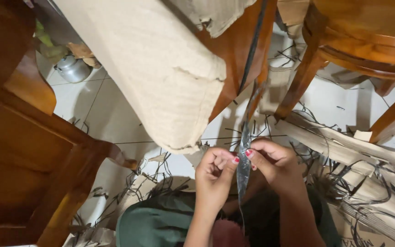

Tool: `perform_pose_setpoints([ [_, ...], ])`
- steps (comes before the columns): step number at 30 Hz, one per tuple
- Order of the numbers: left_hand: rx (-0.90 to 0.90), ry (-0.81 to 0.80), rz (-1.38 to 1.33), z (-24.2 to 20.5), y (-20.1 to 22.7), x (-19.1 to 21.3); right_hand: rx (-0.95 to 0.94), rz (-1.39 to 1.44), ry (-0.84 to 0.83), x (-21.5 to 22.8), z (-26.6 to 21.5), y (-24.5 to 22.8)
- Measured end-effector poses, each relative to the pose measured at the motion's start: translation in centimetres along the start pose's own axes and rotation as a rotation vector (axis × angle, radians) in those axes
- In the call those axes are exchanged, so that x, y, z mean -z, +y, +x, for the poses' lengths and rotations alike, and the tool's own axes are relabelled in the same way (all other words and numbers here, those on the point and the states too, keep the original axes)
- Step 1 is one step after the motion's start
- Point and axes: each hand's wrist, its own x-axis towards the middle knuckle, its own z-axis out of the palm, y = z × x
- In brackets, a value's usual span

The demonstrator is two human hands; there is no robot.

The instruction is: Wrapping a wooden chair leg with protective paper and securing it with plastic ties

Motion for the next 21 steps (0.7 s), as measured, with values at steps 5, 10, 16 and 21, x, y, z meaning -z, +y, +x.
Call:
perform_pose_setpoints([
  [5, 0.043, 0.016, -0.008, -0.3, -0.4, -0.1, -0.008, -0.035, -0.002, 0.3, 0.1, 0.3],
  [10, 0.049, 0.007, -0.081, -0.3, -1.1, -0.2, -0.038, -0.012, -0.046, 0.9, 0.3, 0.9],
  [16, 0.080, 0.018, -0.048, -0.5, -0.7, 0.1, -0.045, 0.030, -0.079, 0.7, 0.2, 0.7],
  [21, 0.066, 0.023, -0.063, -1.0, -0.1, 0.6, -0.028, -0.043, -0.095, 0.3, 0.0, 0.7],
])
